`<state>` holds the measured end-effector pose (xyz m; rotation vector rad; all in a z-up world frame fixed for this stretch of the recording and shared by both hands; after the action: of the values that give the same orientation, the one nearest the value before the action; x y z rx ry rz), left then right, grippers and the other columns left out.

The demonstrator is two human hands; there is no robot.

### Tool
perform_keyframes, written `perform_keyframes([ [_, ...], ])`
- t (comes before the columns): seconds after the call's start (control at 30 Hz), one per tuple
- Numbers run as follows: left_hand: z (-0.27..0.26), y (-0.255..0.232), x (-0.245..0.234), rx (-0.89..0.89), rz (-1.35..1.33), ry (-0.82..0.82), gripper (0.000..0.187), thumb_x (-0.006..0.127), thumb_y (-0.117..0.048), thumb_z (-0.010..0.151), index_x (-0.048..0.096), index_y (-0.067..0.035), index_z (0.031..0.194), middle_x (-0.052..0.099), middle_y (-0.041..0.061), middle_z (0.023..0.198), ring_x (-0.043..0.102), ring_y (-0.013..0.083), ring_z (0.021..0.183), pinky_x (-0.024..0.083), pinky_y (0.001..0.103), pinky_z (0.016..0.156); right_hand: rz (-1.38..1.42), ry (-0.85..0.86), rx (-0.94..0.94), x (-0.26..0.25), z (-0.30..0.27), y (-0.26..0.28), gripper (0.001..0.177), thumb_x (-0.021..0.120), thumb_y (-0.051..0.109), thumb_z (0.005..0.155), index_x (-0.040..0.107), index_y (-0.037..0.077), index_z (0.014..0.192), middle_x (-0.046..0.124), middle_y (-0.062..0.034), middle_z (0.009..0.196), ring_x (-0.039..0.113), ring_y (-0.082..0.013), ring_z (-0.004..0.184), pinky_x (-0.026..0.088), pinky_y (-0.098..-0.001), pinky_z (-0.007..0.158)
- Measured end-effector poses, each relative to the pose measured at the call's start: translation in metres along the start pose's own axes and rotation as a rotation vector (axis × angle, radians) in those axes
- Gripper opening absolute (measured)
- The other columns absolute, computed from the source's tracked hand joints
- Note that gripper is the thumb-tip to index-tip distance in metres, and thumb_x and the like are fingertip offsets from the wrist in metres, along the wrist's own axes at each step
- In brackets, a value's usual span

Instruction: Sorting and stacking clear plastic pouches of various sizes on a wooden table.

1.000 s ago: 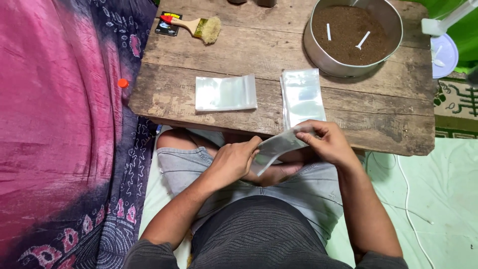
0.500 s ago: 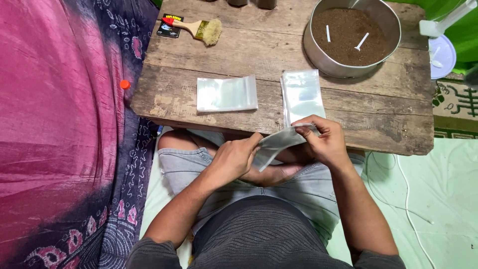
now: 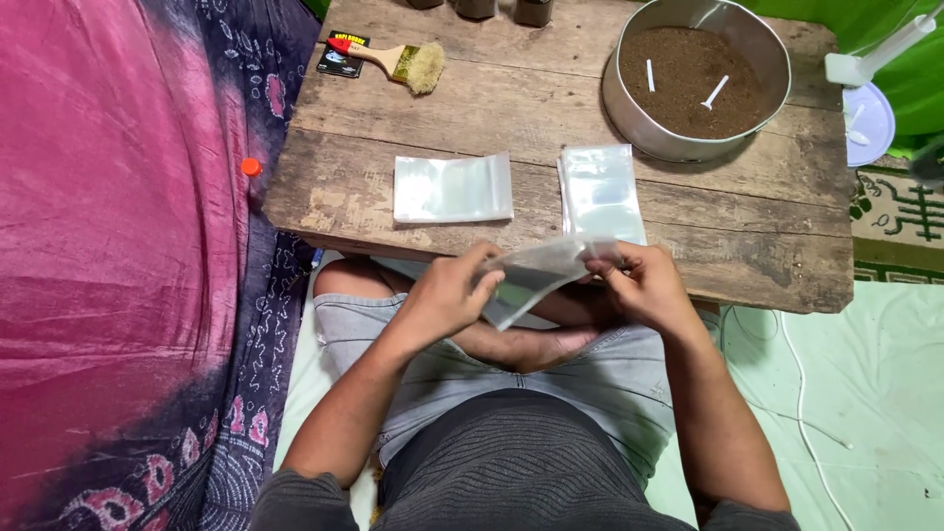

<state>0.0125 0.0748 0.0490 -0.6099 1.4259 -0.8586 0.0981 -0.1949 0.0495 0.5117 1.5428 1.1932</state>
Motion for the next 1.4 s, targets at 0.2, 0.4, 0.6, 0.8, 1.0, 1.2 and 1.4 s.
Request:
perform_keyframes([
  [0.2, 0.015, 0.020, 0.017, -0.011, -0.495, -0.391, 0.040, 0.062, -0.043, 0.100, 0.059, -0.015, 0.129, 0.073, 0.018, 0.119, 0.068, 0.0345, 0.115, 0.049, 0.052, 0.103, 0.258, -0.192, -0.059, 0.035, 0.010, 0.006, 0.010, 0.071, 0.005, 0.096, 0.077, 0.007, 0.104, 0.075, -0.0107, 0.078, 0.070, -0.0156, 0.075, 0.058, -0.0281, 0.068],
  [0.4, 0.039, 0.027, -0.012, 0.225, -0.495, -0.739, 0.009, 0.051, -0.013, 0.108, 0.057, -0.007, 0.111, 0.071, 0.008, 0.091, 0.071, 0.0169, 0.084, 0.057, 0.028, 0.070, 0.177, -0.119, -0.147, 0.051, 0.059, 0.051, 0.007, 0.072, 0.015, 0.099, 0.073, 0.012, 0.092, 0.066, -0.0050, 0.070, 0.059, -0.0101, 0.070, 0.053, -0.0308, 0.067],
  [0.6, 0.055, 0.016, -0.087, 0.202, -0.274, -0.832, 0.015, 0.056, -0.019, 0.105, 0.057, -0.006, 0.113, 0.073, 0.013, 0.090, 0.077, 0.0215, 0.073, 0.061, 0.030, 0.055, 0.313, -0.067, -0.288, 0.050, 0.111, 0.102, 0.005, 0.065, 0.012, 0.106, 0.066, 0.008, 0.108, 0.063, 0.0004, 0.083, 0.056, -0.0076, 0.080, 0.049, -0.0245, 0.076],
  [0.8, 0.049, 0.032, -0.102, 0.131, -0.335, -0.764, 0.017, 0.058, -0.022, 0.104, 0.059, -0.006, 0.111, 0.075, 0.012, 0.092, 0.078, 0.0197, 0.078, 0.063, 0.028, 0.057, 0.291, -0.030, -0.311, 0.064, 0.127, 0.098, 0.005, 0.063, 0.011, 0.107, 0.066, 0.008, 0.108, 0.062, -0.0001, 0.084, 0.055, -0.0077, 0.078, 0.049, -0.0243, 0.077],
  [1.0, 0.031, 0.015, -0.132, 0.346, -0.015, -0.689, 0.052, 0.065, -0.033, 0.101, 0.051, -0.010, 0.146, 0.060, 0.016, 0.130, 0.060, 0.0337, 0.121, 0.048, 0.049, 0.103, -0.265, 0.008, -0.678, 0.044, 0.133, 0.112, 0.010, 0.072, 0.009, 0.104, 0.065, 0.005, 0.098, 0.060, -0.0124, 0.089, 0.063, -0.0381, 0.082, 0.049, -0.0429, 0.076],
  [1.2, 0.059, -0.030, -0.140, 0.383, 0.421, -0.338, 0.028, 0.076, -0.019, 0.088, 0.067, -0.018, 0.114, 0.067, 0.001, 0.099, 0.067, 0.0271, 0.099, 0.048, 0.041, 0.079, -0.961, -0.063, -0.856, 0.047, 0.126, 0.152, 0.014, 0.068, 0.027, 0.104, 0.060, 0.018, 0.097, 0.059, 0.0025, 0.096, 0.064, -0.0220, 0.087, 0.041, -0.0356, 0.076],
  [1.4, 0.067, -0.035, -0.142, 0.426, 0.216, -0.458, 0.013, 0.070, -0.025, 0.100, 0.064, -0.015, 0.094, 0.054, 0.002, 0.074, 0.065, 0.0247, 0.072, 0.051, 0.034, 0.063, -0.253, -0.047, -0.749, 0.029, 0.142, 0.129, 0.038, 0.078, 0.019, 0.100, 0.062, 0.008, 0.132, 0.064, -0.0137, 0.121, 0.062, -0.0345, 0.109, 0.048, -0.0414, 0.088],
])
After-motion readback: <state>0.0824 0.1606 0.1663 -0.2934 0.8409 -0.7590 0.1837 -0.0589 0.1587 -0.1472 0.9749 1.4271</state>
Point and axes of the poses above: each hand's wrist, its own z-axis towards the middle knuckle, its own x-axis out of the palm, y = z × x, the point moved 1 cm from there along z, towards the middle knuckle
